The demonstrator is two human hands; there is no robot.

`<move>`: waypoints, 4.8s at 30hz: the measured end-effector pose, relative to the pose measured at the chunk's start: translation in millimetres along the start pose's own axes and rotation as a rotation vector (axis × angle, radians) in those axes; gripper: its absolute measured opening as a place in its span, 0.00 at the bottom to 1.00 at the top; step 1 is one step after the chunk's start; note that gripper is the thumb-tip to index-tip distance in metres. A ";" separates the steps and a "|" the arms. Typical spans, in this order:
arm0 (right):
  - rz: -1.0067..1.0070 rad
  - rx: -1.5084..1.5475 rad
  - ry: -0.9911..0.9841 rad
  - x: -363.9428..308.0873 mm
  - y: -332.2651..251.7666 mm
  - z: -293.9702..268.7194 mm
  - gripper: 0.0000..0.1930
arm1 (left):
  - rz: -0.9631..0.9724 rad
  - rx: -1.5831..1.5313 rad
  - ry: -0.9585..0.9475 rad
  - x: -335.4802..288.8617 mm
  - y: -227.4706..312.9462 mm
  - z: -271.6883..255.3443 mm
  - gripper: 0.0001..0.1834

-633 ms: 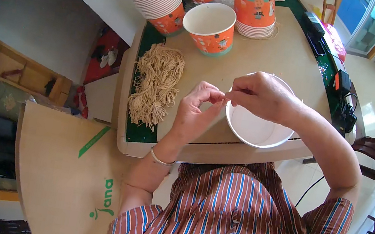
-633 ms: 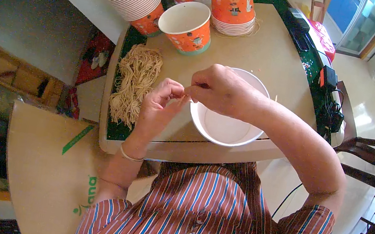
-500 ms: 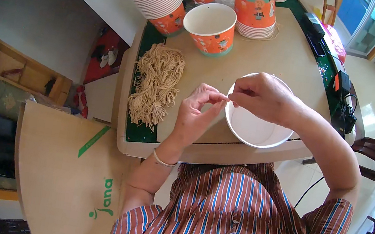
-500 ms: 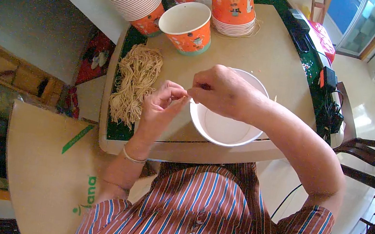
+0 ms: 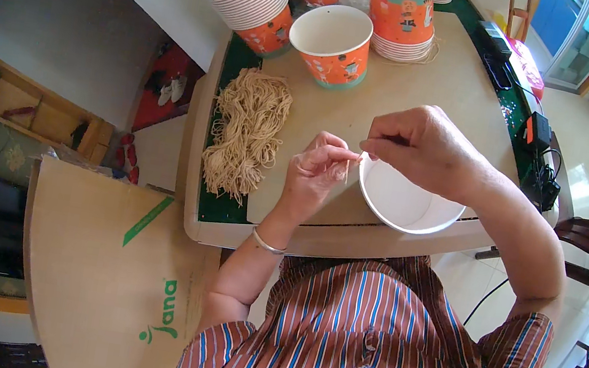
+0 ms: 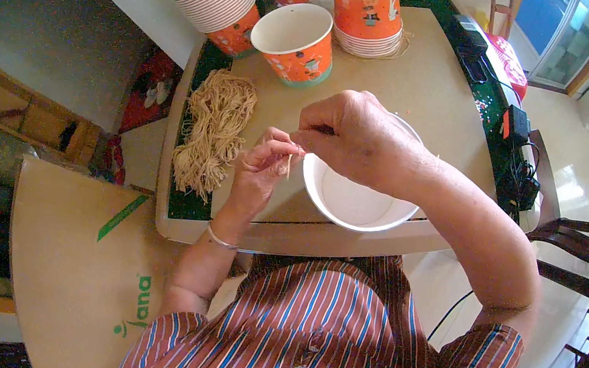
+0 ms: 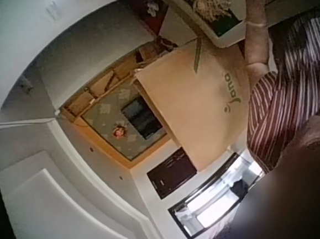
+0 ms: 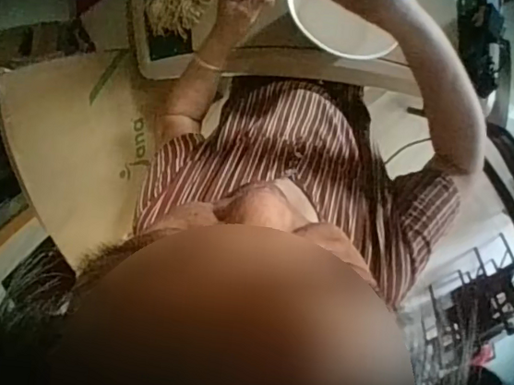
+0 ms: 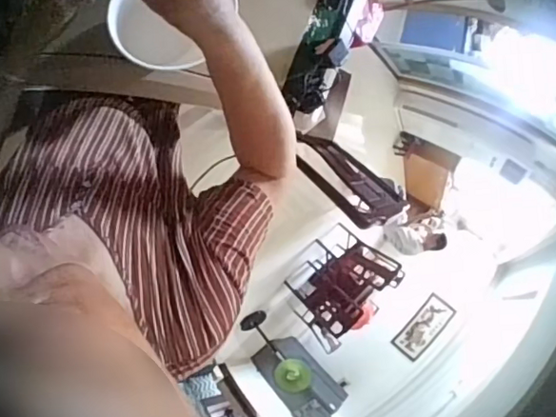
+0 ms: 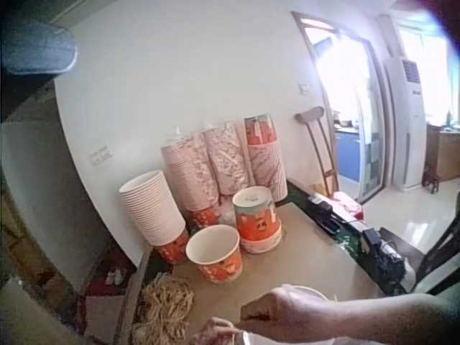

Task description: Attaching string handles to paper buckets for packaging.

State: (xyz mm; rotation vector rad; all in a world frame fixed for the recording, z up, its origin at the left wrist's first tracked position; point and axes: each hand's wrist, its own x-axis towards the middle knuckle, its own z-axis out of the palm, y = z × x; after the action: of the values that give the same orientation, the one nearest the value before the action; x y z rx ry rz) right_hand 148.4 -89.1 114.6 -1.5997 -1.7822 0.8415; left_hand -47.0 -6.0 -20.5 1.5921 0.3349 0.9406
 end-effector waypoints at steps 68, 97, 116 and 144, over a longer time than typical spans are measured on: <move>0.012 -0.142 -0.094 -22.2 -10.6 -46.3 0.08 | 0.166 0.642 0.052 3.9 30.6 9.7 0.08; -0.381 -0.752 0.302 -135.3 76.2 64.9 0.22 | 0.562 0.851 0.000 -25.8 -3.4 3.6 0.20; 0.136 0.018 0.705 -94.3 79.0 8.1 0.08 | 0.308 0.778 0.189 -26.7 13.5 7.1 0.13; 0.575 0.184 0.097 -37.2 80.4 -50.9 0.06 | -0.367 0.646 -0.106 29.7 54.8 14.0 0.14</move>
State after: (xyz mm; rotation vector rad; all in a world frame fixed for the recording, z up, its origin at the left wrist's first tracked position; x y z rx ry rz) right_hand 241.4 -116.6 82.8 -2.0157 -1.1429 1.1202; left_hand -33.4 -10.1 41.8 2.0561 0.8883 0.4764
